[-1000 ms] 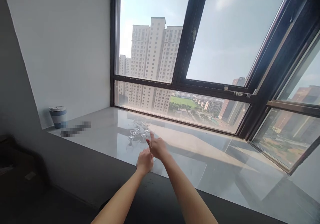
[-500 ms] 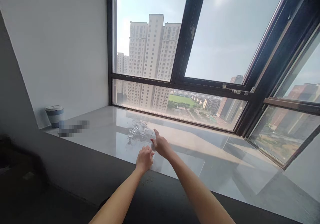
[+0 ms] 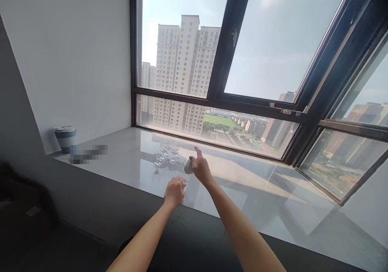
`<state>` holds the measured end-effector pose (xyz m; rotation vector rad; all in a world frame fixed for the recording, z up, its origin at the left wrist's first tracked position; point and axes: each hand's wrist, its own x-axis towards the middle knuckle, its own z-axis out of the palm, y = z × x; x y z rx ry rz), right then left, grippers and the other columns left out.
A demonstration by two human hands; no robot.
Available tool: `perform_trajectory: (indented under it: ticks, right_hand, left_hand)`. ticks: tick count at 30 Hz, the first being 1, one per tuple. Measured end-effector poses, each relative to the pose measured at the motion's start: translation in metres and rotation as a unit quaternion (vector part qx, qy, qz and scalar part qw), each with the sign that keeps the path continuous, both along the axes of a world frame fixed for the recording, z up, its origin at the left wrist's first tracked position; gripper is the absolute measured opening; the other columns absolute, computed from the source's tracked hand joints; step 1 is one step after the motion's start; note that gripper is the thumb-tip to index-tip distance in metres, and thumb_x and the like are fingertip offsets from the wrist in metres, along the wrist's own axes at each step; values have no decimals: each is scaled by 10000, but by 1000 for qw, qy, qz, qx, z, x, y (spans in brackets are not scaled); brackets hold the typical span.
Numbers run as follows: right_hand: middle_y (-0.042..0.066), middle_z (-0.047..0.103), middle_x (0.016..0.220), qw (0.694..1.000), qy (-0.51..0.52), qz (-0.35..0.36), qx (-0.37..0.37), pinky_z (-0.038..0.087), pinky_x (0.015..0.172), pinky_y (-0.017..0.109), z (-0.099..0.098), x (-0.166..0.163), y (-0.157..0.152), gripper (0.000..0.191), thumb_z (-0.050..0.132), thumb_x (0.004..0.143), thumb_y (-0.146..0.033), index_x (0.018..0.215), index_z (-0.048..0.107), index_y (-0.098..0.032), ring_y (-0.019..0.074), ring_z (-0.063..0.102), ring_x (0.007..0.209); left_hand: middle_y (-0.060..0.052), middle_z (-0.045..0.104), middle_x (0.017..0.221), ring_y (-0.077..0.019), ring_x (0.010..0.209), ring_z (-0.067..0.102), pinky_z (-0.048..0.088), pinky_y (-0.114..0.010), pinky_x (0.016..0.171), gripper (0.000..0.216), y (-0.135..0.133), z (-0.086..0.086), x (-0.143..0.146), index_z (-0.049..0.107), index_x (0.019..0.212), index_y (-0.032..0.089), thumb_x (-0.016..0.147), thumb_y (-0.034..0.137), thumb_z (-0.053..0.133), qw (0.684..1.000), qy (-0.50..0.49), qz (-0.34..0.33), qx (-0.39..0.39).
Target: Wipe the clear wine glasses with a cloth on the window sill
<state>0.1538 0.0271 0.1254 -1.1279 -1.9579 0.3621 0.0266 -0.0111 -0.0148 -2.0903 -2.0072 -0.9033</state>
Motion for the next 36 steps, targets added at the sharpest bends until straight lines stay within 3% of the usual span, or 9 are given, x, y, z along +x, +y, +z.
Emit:
perform_trajectory:
  ticks: [4, 7, 10, 12, 15, 20, 27, 32, 36]
  right_hand:
    - [80, 694, 857, 993, 76, -46, 73, 442, 710, 298, 23, 6, 2, 523, 308, 954, -386, 1412, 339, -133, 217, 648, 805]
    - [98, 696, 923, 995, 49, -59, 67, 435, 733, 305, 17, 3, 6, 476, 306, 960, -366, 1385, 373, -162, 230, 651, 863]
    - [93, 695, 915, 999, 17, -39, -14, 432, 744, 309, -14, -5, 15, 417, 379, 927, -336, 1307, 456, -184, 238, 648, 860]
    - [94, 690, 959, 991, 96, -56, -78, 438, 765, 308, -41, -12, 23, 390, 428, 895, -335, 1251, 488, -187, 237, 642, 897]
    - [110, 686, 977, 945, 259, -111, -166, 468, 736, 301, -81, -22, 32, 395, 468, 849, -370, 1181, 495, -156, 235, 648, 882]
    - [138, 684, 970, 919, 310, -148, -193, 486, 701, 283, -121, -32, 30, 364, 495, 793, -391, 1058, 512, -142, 226, 657, 846]
    - [159, 653, 1099, 920, 291, -204, -165, 458, 797, 287, -121, -23, 27, 445, 373, 879, -403, 1235, 417, -139, 227, 640, 989]
    - [136, 694, 984, 955, 198, -143, -168, 482, 746, 314, -132, -43, 10, 341, 412, 852, -293, 1150, 504, -156, 245, 671, 892]
    - [177, 689, 921, 977, 123, -101, -139, 486, 660, 369, -134, -58, 5, 384, 347, 880, -301, 1188, 491, -122, 294, 673, 806]
  left_hand:
    - [-60, 610, 968, -208, 949, 531, 384, -321, 776, 212, 1, -1, 0, 623, 995, 198, 917, 249, 432, 1000, -9, 4, -13]
    - [-58, 614, 968, -200, 947, 537, 378, -312, 779, 202, 1, 0, 0, 625, 965, 203, 919, 259, 436, 1000, -7, 10, -20]
    - [-54, 615, 952, -196, 938, 541, 369, -303, 772, 177, 0, 1, 0, 619, 948, 205, 912, 254, 452, 1000, -3, 15, -24]
    - [-52, 616, 944, -194, 937, 545, 361, -298, 766, 159, 0, 2, 0, 615, 929, 204, 907, 245, 462, 999, -2, 16, -28]
    - [-48, 621, 943, -191, 930, 553, 350, -296, 768, 150, -1, 4, 0, 609, 919, 206, 907, 238, 462, 999, -6, 17, -34]
    - [-55, 639, 942, -190, 938, 575, 343, -289, 775, 162, -1, 7, -2, 605, 870, 193, 906, 235, 453, 997, -40, 39, -51]
    - [-72, 670, 812, -171, 777, 608, 346, -255, 662, 303, 10, 7, -10, 628, 729, 179, 887, 394, 485, 968, -214, 98, -84]
    - [-76, 674, 821, -167, 773, 605, 384, -250, 682, 300, 19, 3, -20, 625, 693, 179, 875, 367, 479, 948, -287, 134, -4]
    - [-75, 660, 816, -180, 774, 599, 406, -271, 700, 291, 20, 0, -25, 597, 674, 183, 870, 349, 461, 942, -287, 170, 30]
